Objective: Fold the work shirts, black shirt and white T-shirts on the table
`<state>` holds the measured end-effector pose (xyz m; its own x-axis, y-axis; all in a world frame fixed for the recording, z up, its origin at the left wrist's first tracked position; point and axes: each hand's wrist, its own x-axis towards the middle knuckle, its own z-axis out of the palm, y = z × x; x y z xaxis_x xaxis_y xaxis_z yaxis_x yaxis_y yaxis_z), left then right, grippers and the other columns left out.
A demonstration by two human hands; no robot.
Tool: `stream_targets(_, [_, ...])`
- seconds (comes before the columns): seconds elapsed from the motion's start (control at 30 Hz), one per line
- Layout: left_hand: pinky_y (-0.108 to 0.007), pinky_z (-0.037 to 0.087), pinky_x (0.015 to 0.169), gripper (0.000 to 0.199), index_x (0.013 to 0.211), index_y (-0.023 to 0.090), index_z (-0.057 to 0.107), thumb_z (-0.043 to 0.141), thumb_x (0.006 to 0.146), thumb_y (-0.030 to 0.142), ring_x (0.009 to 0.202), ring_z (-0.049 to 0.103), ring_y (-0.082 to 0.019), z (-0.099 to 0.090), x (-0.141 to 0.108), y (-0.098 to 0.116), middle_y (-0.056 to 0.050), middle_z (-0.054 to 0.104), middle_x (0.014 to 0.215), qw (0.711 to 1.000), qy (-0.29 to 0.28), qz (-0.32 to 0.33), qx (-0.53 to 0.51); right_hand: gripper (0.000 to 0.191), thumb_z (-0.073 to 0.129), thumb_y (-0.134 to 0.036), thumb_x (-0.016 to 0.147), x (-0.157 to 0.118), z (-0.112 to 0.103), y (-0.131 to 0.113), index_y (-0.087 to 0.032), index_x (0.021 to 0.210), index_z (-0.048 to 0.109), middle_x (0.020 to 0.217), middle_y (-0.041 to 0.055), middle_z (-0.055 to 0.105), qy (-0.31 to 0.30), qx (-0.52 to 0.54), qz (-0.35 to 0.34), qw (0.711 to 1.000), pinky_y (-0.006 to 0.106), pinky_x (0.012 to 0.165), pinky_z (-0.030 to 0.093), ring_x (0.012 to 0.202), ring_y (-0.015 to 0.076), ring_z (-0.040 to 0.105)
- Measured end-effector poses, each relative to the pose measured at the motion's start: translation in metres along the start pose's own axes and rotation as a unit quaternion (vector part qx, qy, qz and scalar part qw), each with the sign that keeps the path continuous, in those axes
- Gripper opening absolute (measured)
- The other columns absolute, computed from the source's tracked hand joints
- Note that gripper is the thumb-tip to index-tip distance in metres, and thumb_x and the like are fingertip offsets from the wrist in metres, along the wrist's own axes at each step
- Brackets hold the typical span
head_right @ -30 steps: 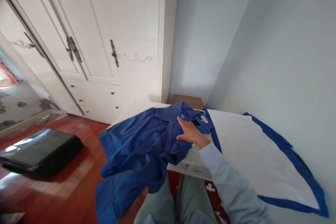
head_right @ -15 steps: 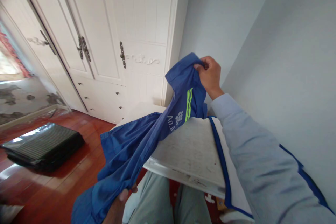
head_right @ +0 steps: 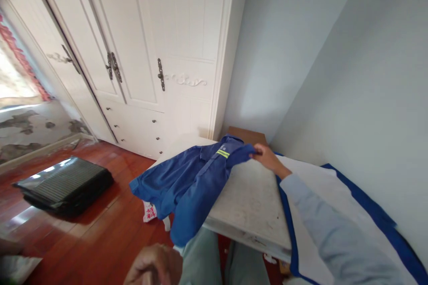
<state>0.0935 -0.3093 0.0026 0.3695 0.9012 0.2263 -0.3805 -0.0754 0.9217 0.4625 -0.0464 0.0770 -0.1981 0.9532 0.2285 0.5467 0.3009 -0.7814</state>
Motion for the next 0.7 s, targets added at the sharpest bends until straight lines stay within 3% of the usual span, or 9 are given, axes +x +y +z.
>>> stream_targets(0.1, [-0.033, 0.050, 0.065, 0.044, 0.075, 0.024, 0.073, 0.056, 0.092, 0.061, 0.064, 0.062, -0.020, -0.022, 0.040, 0.014, -0.006, 0.068, 0.067, 0.988, 0.130, 0.022, 0.077, 0.010, 0.063, -0.030, 0.061, -0.059, 0.016, 0.040, -0.022, 0.065, 0.063, 0.069, 0.0016, 0.065, -0.118, -0.027, 0.039, 0.992, 0.036, 0.073, 0.048, 0.072, 0.0226, 0.059])
stream_targets(0.13, [-0.033, 0.051, 0.067, 0.041, 0.077, 0.022, 0.074, 0.057, 0.093, 0.057, 0.068, 0.063, -0.019, -0.031, 0.061, 0.017, -0.006, 0.070, 0.074, 0.980, 0.141, 0.015, 0.139, 0.004, 0.059, -0.026, 0.059, -0.075, 0.020, 0.049, -0.023, 0.061, 0.060, 0.066, 0.0019, 0.064, -0.133, -0.041, 0.043, 0.989, 0.037, 0.073, 0.048, 0.071, 0.0230, 0.058])
stream_targets(0.23, [-0.035, 0.054, 0.076, 0.030, 0.098, 0.020, 0.072, 0.061, 0.089, 0.048, 0.082, 0.067, -0.022, -0.064, 0.140, 0.015, -0.006, 0.073, 0.091, 0.939, 0.148, 0.026, 0.311, 0.007, 0.053, -0.020, 0.054, -0.112, 0.025, 0.060, -0.024, 0.057, 0.057, 0.077, 0.0065, 0.069, -0.108, -0.041, 0.048, 0.992, 0.042, 0.082, 0.050, 0.079, 0.0266, 0.062])
stream_targets(0.3, [-0.041, 0.053, 0.093, 0.033, 0.111, 0.021, 0.071, 0.067, 0.083, 0.037, 0.104, 0.066, -0.027, -0.080, 0.195, 0.005, -0.009, 0.073, 0.112, 0.897, 0.110, 0.051, 0.424, 0.006, 0.053, -0.021, 0.055, -0.125, 0.023, 0.057, -0.025, 0.056, 0.057, 0.094, 0.0109, 0.072, -0.063, -0.019, 0.052, 0.996, 0.046, 0.091, 0.049, 0.094, 0.0302, 0.065])
stream_targets(0.4, [-0.048, 0.040, 0.113, 0.035, 0.104, 0.021, 0.074, 0.079, 0.069, 0.025, 0.123, 0.059, -0.033, -0.088, 0.258, -0.016, -0.012, 0.069, 0.126, 0.847, 0.028, 0.044, 0.530, 0.004, 0.055, -0.025, 0.059, -0.132, 0.014, 0.047, -0.025, 0.057, 0.059, 0.106, 0.0139, 0.072, 0.008, -0.001, 0.065, 0.998, 0.050, 0.100, 0.047, 0.111, 0.0336, 0.063])
stream_targets(0.47, [-0.040, 0.044, 0.110, 0.028, 0.088, 0.022, 0.075, 0.084, 0.062, 0.025, 0.114, 0.063, -0.029, -0.086, 0.283, -0.027, -0.009, 0.073, 0.113, 0.847, -0.009, 0.014, 0.532, 0.004, 0.056, -0.027, 0.058, -0.136, 0.006, 0.040, -0.026, 0.056, 0.060, 0.104, 0.0141, 0.072, 0.059, 0.003, 0.074, 0.996, 0.050, 0.101, 0.046, 0.115, 0.0350, 0.062])
stream_targets(0.53, [-0.033, 0.049, 0.099, 0.018, 0.074, 0.021, 0.070, 0.084, 0.063, 0.027, 0.098, 0.068, -0.024, -0.085, 0.299, -0.031, -0.005, 0.073, 0.094, 0.856, -0.003, -0.005, 0.516, 0.003, 0.059, -0.027, 0.057, -0.142, -0.002, 0.033, -0.026, 0.055, 0.059, 0.106, 0.0137, 0.073, 0.093, 0.021, 0.089, 0.991, 0.050, 0.102, 0.046, 0.117, 0.0361, 0.061])
stream_targets(0.63, [-0.033, 0.053, 0.087, 0.019, 0.063, 0.020, 0.060, 0.075, 0.073, 0.026, 0.081, 0.068, -0.021, -0.097, 0.322, -0.018, -0.002, 0.064, 0.071, 0.866, 0.096, -0.016, 0.490, 0.013, 0.065, -0.030, 0.063, -0.156, -0.013, 0.019, -0.024, 0.057, 0.056, 0.120, 0.0133, 0.072, 0.100, 0.114, 0.143, 0.978, 0.048, 0.100, 0.048, 0.117, 0.0356, 0.063])
stream_targets(0.7, [-0.036, 0.054, 0.082, 0.018, 0.069, 0.018, 0.058, 0.067, 0.083, 0.025, 0.076, 0.066, -0.020, -0.111, 0.340, 0.000, -0.001, 0.060, 0.068, 0.866, 0.194, -0.019, 0.461, 0.021, 0.071, -0.035, 0.067, -0.164, -0.015, 0.008, -0.024, 0.060, 0.054, 0.125, 0.0138, 0.071, 0.105, 0.193, 0.177, 0.960, 0.047, 0.095, 0.051, 0.117, 0.0358, 0.063])
